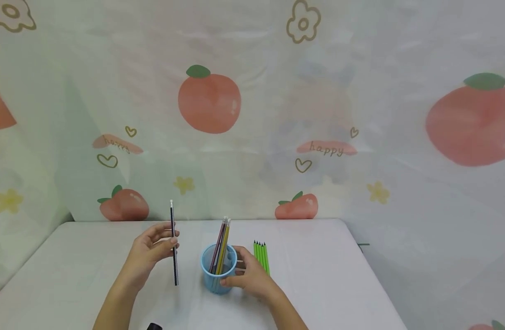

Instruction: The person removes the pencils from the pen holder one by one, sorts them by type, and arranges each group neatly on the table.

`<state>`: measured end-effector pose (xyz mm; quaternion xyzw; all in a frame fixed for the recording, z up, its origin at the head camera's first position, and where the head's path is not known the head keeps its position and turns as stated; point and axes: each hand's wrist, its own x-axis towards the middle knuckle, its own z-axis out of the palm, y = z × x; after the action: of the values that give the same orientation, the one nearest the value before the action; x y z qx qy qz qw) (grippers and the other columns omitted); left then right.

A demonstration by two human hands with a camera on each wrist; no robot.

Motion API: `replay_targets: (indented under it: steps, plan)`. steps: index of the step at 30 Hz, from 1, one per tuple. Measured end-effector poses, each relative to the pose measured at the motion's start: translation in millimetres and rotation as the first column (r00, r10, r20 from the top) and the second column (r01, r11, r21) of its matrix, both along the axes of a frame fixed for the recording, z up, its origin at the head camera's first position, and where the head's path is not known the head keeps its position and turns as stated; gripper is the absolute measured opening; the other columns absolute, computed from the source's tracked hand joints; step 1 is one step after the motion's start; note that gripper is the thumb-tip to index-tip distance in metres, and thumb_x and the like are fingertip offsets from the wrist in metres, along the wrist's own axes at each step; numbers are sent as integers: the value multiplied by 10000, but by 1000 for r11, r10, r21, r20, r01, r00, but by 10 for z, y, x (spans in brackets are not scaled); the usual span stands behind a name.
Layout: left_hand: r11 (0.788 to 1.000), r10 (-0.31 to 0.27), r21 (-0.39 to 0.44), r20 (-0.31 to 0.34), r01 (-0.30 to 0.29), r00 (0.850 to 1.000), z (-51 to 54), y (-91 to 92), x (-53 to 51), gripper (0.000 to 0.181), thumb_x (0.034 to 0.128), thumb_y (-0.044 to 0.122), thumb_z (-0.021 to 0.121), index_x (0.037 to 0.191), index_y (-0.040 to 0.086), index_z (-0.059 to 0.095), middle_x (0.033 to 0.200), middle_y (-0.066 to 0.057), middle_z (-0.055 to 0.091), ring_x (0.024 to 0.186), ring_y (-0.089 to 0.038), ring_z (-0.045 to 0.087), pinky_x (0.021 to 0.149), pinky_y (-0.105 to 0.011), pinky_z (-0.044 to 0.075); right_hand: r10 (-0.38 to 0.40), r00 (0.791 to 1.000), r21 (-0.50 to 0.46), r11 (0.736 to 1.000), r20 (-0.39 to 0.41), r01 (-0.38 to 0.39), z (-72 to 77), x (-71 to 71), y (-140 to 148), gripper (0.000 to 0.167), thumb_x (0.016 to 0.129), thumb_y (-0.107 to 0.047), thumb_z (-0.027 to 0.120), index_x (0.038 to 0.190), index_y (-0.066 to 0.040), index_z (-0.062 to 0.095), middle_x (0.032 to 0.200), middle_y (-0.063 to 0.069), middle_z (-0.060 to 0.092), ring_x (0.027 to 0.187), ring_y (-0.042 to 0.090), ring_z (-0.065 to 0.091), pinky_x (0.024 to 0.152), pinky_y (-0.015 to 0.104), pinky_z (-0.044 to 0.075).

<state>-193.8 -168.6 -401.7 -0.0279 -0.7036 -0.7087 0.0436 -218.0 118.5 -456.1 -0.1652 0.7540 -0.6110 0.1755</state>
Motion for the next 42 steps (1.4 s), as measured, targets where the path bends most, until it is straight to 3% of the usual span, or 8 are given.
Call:
replay_targets:
  steps: [11, 26, 35, 42]
  plan:
    - [999, -6, -38, 80, 9, 997, -145, -15, -91, 405, 921, 92, 703, 1305, 54, 580, 1200, -184, 642, 995, -269, 695, 817, -331, 617, 1, 1000, -11, 1000, 0, -1, 34, 7, 5, 830, 766, -125, 859, 1470, -114, 421, 1426, 111, 539, 1301, 372, 524, 1093, 523, 453]
    - [990, -107, -80, 146, 120, 983, -397, -16, -196, 429, 951, 35, 636, 1348, -69, 511, 1229, -280, 629, 965, -263, 712, 815, -382, 625, -4, 1000, -2, 1000, 22, 4, 16, 12, -2, 813, 770, -146, 860, 1462, -146, 434, 1438, 113, 524, 1308, 378, 520, 1075, 497, 477]
    - [985, -114, -105, 196, 136, 974, -487, 16, -243, 419, 980, 53, 604, 1373, -57, 508, 1213, -243, 666, 947, -254, 720, 829, -400, 622, -8, 1000, 4, 1000, -16, 8, 55, -4, 0, 800, 771, -130, 854, 1455, -137, 439, 1429, 104, 534, 1310, 376, 514, 1104, 533, 438]
    - [980, -105, -140, 252, 143, 962, -583, 52, -254, 407, 960, 25, 617, 1347, -67, 527, 1157, -219, 687, 912, -255, 715, 781, -388, 627, -2, 1000, 3, 1000, 5, 2, 48, 7, 5, 810, 768, -137, 860, 1457, -130, 435, 1426, 105, 535, 1309, 371, 516, 1100, 523, 446]
